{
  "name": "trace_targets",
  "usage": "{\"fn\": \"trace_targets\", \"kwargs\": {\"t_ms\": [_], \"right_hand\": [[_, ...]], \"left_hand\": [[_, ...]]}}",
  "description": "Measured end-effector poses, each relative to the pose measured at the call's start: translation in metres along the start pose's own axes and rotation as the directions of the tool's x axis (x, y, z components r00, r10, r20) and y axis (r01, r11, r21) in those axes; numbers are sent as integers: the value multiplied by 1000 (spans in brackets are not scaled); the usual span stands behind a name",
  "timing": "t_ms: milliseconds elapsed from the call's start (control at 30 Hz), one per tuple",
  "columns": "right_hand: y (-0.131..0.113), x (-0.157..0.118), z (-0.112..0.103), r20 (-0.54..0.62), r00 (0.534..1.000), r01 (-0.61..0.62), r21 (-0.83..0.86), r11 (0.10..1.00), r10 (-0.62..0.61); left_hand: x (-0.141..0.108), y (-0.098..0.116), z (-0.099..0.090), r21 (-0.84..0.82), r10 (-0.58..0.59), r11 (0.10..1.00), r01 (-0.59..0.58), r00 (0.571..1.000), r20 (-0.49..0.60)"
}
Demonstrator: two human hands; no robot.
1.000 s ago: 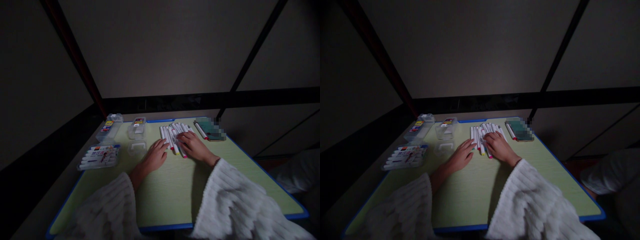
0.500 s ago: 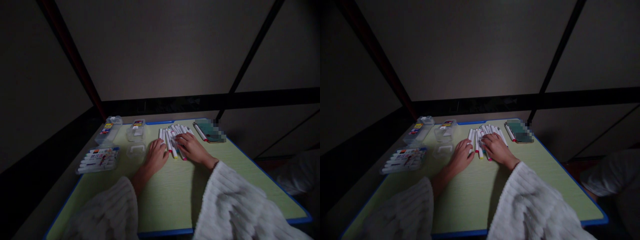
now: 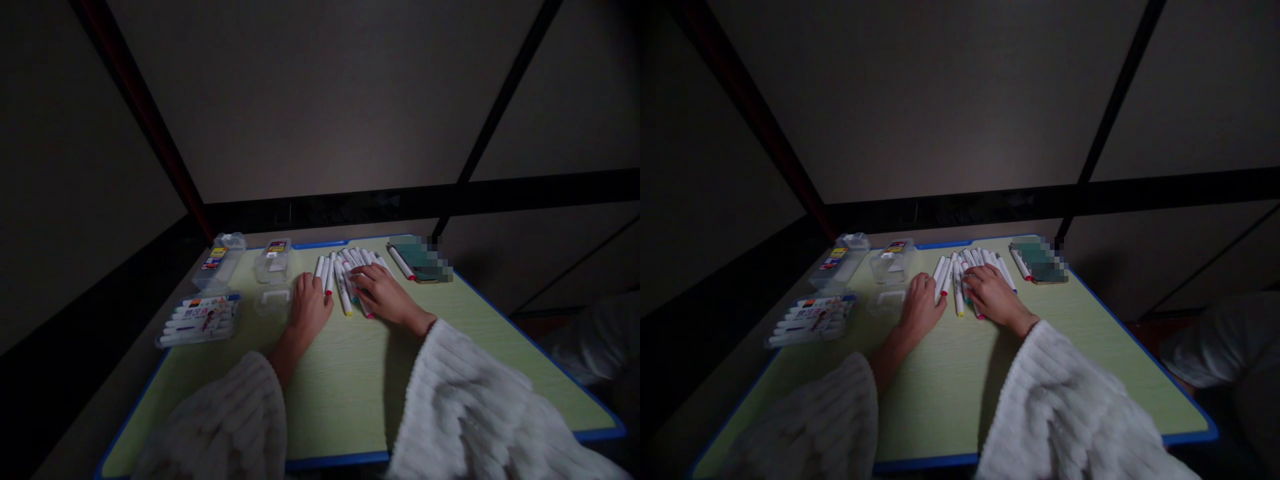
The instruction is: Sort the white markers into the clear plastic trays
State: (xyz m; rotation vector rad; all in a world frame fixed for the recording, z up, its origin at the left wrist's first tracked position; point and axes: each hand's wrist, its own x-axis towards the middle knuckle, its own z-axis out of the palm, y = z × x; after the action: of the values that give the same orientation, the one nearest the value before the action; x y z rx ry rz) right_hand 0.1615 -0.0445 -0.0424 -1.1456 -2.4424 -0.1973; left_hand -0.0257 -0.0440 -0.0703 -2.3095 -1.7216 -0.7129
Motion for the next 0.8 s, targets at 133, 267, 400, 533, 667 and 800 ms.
{"fn": "trace_targets", "kwargs": {"t_ms": [133,267,400,533,667,800], "right_hand": [[1,0,1,0,1000,19,8,1000,-19],[2,1,3,1,1000,29,6,1000,-29],[2,0,3,1,1000,21,20,1000,-21],[1,0,5,-54,998,-12,111,994,18],[0,3,11,-205,946,-144,429,892,251],[1,9,15,-152,828,-189,830,524,540]], "left_hand": [[0,-2,2,-51,-15,999,17,999,40],[2,-2,2,-96,-49,994,55,997,62],[4,-2,2,-166,-100,981,99,995,-2],[5,2,0,-271,-139,957,107,985,-103],[1,7,-1,-387,-88,922,15,981,-171],[-3,10,-1,-442,-19,895,-57,986,-167]]}}
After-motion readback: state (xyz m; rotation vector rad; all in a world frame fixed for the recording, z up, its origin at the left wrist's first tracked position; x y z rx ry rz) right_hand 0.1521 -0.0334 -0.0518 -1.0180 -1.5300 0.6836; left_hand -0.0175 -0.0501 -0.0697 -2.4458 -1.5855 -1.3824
